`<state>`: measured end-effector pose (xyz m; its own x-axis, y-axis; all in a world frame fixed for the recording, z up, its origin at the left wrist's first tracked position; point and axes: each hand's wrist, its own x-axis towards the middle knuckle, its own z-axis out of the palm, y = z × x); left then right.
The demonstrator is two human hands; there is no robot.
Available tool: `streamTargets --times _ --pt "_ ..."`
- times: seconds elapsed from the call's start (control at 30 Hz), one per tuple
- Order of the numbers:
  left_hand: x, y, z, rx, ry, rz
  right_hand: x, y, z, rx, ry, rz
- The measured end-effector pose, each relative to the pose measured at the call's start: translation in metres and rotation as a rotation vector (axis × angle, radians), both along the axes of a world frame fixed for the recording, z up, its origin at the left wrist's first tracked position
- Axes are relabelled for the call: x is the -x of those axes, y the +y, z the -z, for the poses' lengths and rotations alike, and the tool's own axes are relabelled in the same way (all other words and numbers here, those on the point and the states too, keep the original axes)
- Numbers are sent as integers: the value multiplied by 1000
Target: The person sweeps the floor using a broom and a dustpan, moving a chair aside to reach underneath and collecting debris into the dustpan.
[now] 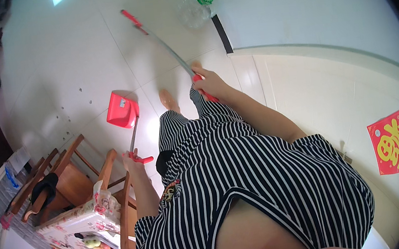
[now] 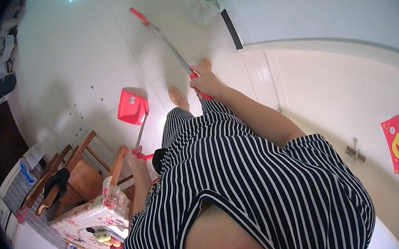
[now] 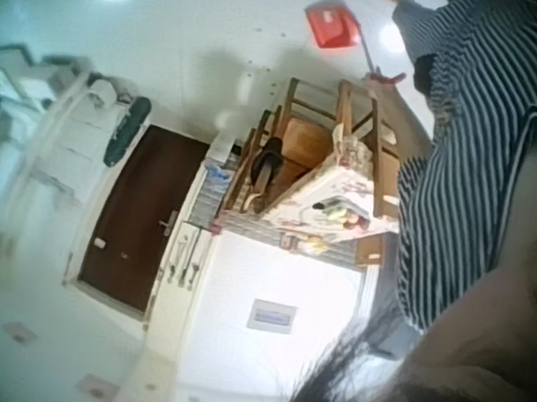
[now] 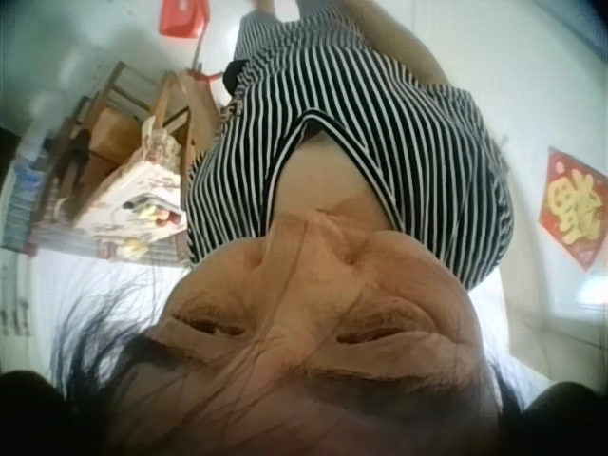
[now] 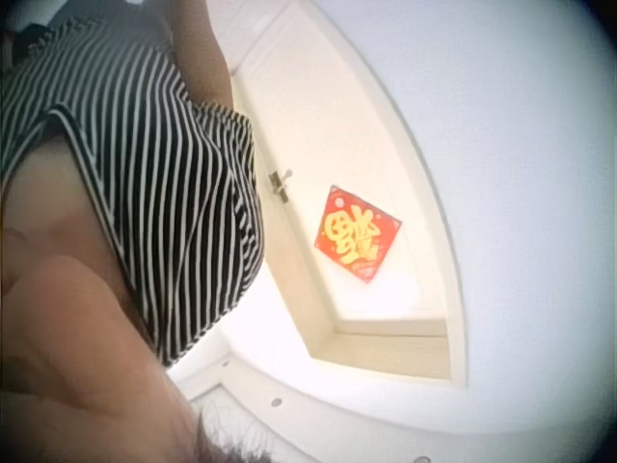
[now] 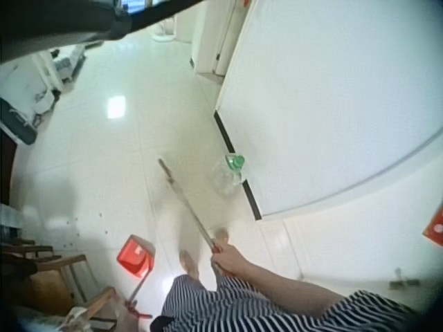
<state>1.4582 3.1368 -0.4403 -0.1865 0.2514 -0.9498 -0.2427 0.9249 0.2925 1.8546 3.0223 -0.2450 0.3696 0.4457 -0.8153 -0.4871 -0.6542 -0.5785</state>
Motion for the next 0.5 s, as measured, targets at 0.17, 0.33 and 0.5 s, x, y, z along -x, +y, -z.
streamTargets --times 0.17,0.33,0.5 --pt "13 -8 -5 76 -3 -44 -18 9 13 87 -128 42" --pt "49 -57 8 37 101 -139 -28 48 40 38 214 181" --pt "43 -81 -13 64 112 -188 -66 24 44 -8 350 199"
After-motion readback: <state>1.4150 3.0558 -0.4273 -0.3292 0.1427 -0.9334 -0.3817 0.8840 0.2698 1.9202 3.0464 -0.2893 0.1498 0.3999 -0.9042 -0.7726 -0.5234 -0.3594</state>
